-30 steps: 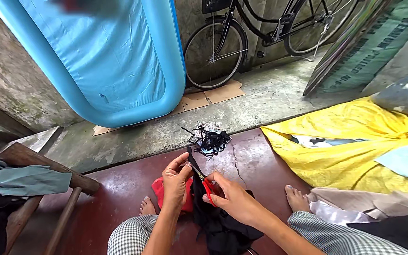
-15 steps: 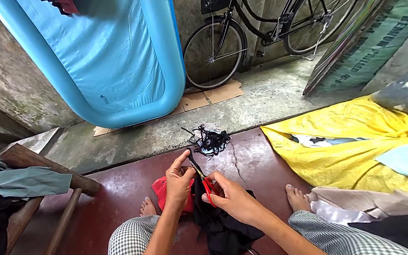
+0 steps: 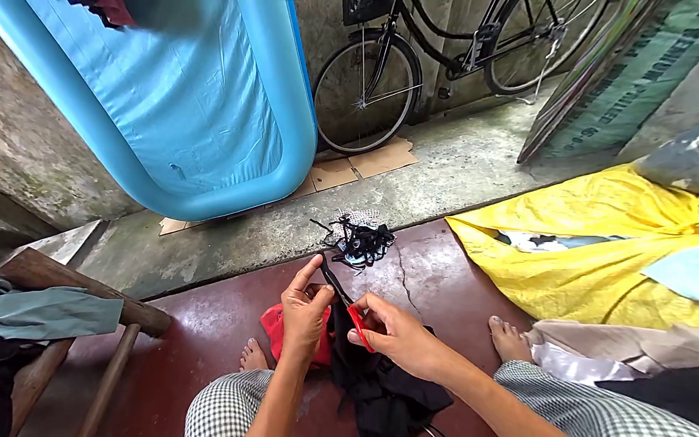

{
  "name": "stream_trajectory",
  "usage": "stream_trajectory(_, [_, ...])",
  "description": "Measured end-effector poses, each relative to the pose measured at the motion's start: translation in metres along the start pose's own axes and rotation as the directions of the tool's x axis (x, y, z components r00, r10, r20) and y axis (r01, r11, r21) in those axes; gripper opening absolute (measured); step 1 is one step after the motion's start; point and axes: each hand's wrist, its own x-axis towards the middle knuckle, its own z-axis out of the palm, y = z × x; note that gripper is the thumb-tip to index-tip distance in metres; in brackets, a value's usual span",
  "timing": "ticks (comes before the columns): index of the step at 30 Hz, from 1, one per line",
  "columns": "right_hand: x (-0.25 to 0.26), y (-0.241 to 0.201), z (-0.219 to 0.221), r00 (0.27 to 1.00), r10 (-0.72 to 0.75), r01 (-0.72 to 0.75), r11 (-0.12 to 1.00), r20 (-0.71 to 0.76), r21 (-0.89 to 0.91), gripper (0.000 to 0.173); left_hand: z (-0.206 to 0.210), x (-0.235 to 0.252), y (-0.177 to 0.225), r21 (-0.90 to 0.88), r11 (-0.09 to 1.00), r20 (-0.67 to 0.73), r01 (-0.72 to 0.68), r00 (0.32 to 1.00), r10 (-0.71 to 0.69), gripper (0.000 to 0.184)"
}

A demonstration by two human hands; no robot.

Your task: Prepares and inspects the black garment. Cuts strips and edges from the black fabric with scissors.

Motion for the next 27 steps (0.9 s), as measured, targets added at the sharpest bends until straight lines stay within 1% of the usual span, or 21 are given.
stream_trajectory(2, [0.000, 0.000, 0.001, 1.000, -0.002, 0.001, 0.999, 0.011, 0.055, 0.039, 0.000, 0.001, 0.000, -0.002, 1.000, 0.001, 0.000, 1.000, 0.000, 0.056])
stream_trajectory(5, [0.002, 0.002, 0.002, 1.000, 0.006, -0.008, 0.997, 0.020, 0.079, 0.046, 0.000, 0.000, -0.002, 0.022, 1.000, 0.020, 0.006, 1.000, -0.006, 0.056])
stream_trajectory(7, [0.003, -0.001, 0.002, 1.000, 0.017, -0.019, 0.991, 0.016, 0.133, 0.048, 0.003, -0.003, -0.003, 0.044, 0.999, 0.024, 0.007, 1.000, -0.008, 0.056])
stream_trajectory(12, [0.002, -0.008, 0.003, 0.997, 0.070, -0.081, 0.943, 0.044, 0.323, 0.038, 0.004, -0.003, -0.007, 0.006, 1.000, 0.003, 0.006, 1.000, -0.006, 0.057])
stream_trajectory(15, [0.002, -0.010, 0.002, 0.994, 0.083, -0.105, 0.920, 0.074, 0.378, 0.039, 0.005, -0.005, -0.007, 0.003, 1.000, -0.002, 0.015, 1.000, -0.015, 0.057])
stream_trajectory(19, [0.001, -0.011, 0.000, 0.992, 0.074, -0.107, 0.910, 0.097, 0.399, 0.041, 0.008, -0.007, -0.008, 0.028, 0.999, -0.014, 0.018, 1.000, -0.017, 0.055])
stream_trajectory(27, [0.004, -0.010, -0.004, 0.995, 0.076, -0.093, 0.926, 0.059, 0.366, 0.039, 0.010, -0.009, -0.010, 0.062, 0.998, -0.006, -0.018, 1.000, 0.018, 0.059])
